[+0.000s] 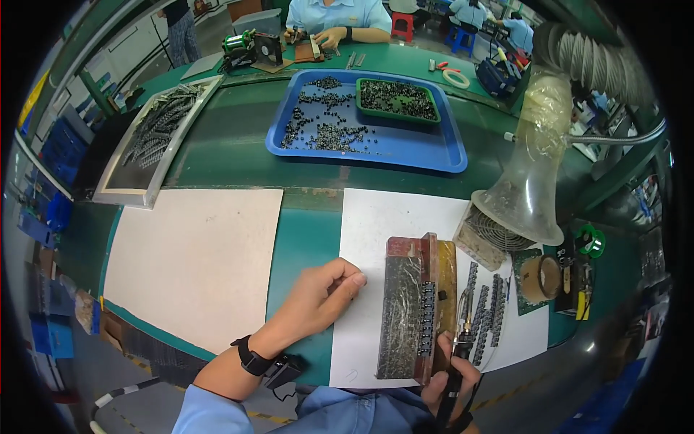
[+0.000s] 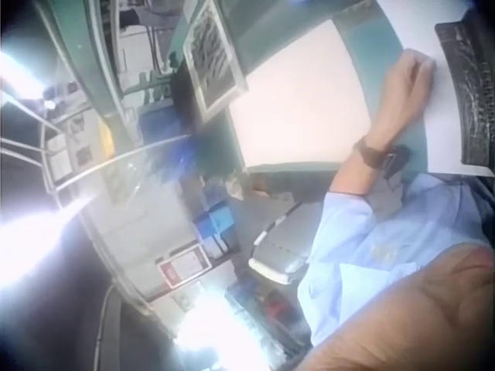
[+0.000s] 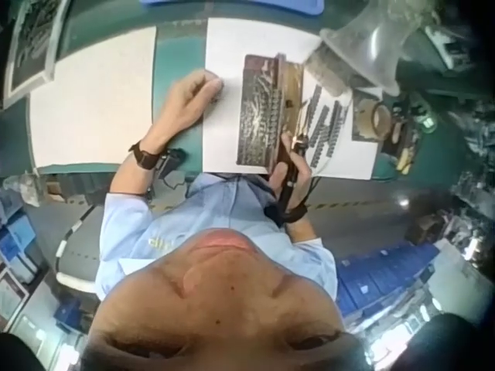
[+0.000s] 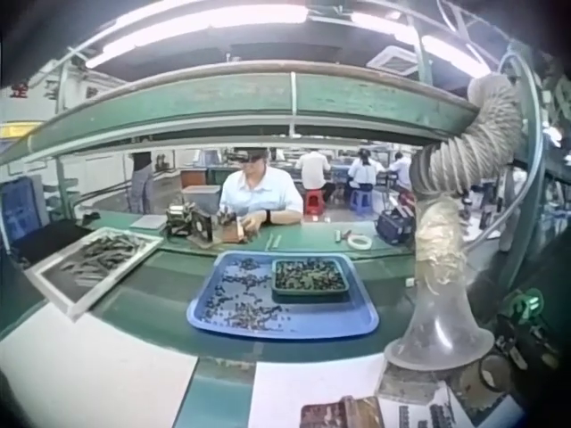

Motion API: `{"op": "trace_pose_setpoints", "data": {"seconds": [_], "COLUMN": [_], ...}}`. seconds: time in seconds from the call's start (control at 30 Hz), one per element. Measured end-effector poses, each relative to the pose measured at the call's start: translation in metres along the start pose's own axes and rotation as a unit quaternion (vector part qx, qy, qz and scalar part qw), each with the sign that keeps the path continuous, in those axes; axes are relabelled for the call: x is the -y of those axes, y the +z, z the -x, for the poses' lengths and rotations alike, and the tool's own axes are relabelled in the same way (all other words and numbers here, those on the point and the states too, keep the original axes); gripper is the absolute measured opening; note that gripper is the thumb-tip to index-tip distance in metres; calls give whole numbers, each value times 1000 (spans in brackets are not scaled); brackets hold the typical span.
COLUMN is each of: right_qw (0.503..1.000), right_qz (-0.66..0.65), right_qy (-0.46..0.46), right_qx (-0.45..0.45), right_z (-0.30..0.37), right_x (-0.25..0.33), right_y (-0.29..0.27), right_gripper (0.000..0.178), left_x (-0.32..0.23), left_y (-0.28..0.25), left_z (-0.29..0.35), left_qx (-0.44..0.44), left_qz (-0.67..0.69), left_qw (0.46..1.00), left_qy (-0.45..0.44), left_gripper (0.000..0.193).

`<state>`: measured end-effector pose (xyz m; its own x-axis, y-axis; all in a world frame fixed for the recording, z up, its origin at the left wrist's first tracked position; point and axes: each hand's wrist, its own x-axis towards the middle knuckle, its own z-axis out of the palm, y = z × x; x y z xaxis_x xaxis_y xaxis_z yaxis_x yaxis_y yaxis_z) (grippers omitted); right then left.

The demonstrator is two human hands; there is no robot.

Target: Soldering electronic components onto a metal strip at an assembly station.

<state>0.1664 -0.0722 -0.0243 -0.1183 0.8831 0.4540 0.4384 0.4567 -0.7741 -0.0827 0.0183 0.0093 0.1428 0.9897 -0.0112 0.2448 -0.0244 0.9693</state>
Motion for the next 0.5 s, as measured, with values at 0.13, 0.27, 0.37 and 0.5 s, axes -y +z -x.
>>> {"op": "trace_pose_setpoints", "data": {"seconds": [0.13, 0.27, 0.37, 0.5], "right_qw": [999, 999, 998, 1000], "right_qz": [-19, -27, -40, 8], "right_qy": [-19, -22, -10, 14], "right_qx": [-24, -36, -36, 3], "right_z": [3, 4, 1, -6], "right_x": [-7, -7, -3, 7], "right_y": [6, 6, 3, -5], "right_gripper": [26, 29, 34, 24], "left_x": [2, 2, 1, 1], "left_y": [6, 8, 10, 14], "left_z": [3, 2, 1, 0], "left_qx": [16, 32, 40, 27], "left_qz": [37, 40, 25, 45], "left_qw": [999, 998, 998, 997], "left_qy": [-13, -26, -33, -60], "left_gripper": [16, 18, 19, 20]}}
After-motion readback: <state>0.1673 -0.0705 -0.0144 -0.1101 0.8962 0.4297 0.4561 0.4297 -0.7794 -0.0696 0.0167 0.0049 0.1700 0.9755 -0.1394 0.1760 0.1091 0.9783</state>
